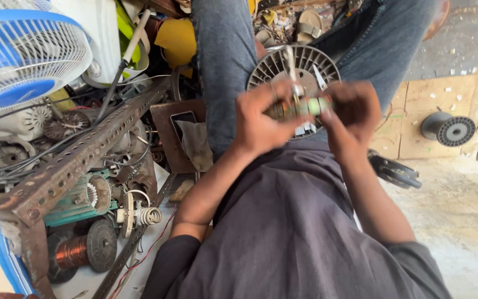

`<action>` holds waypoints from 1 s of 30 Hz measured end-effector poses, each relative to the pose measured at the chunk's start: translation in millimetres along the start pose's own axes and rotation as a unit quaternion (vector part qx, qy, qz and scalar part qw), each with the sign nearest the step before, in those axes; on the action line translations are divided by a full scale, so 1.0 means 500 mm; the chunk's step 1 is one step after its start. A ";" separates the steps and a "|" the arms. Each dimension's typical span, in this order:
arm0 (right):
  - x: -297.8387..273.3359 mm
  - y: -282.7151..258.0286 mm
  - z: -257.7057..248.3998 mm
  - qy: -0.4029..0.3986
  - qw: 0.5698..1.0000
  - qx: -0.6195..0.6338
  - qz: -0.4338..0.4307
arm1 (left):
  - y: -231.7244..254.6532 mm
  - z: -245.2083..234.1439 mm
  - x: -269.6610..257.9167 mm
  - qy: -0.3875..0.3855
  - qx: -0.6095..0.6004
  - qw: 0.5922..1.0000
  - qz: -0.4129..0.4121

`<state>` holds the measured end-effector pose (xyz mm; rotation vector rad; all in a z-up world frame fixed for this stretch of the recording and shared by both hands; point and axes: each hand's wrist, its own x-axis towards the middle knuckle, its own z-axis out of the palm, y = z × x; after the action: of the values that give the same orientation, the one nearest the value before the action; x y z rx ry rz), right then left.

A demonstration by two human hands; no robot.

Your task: The person removes a motor rotor from a blue winding machine and sits on the floor to work on it. They use scissors to cut insulation from the copper windings and then wrap the exposed wire ends with white tape.

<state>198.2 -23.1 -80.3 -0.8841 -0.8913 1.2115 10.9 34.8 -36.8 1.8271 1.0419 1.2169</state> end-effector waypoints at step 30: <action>0.016 -0.016 -0.098 -0.038 0.881 -0.454 0.127 | -0.096 0.054 -0.161 -0.179 0.236 0.954 -0.033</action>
<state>247.4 -20.2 -91.4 -1.7546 -1.4843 1.0247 5.7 -19.5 -117.9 2.2440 1.2381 0.5841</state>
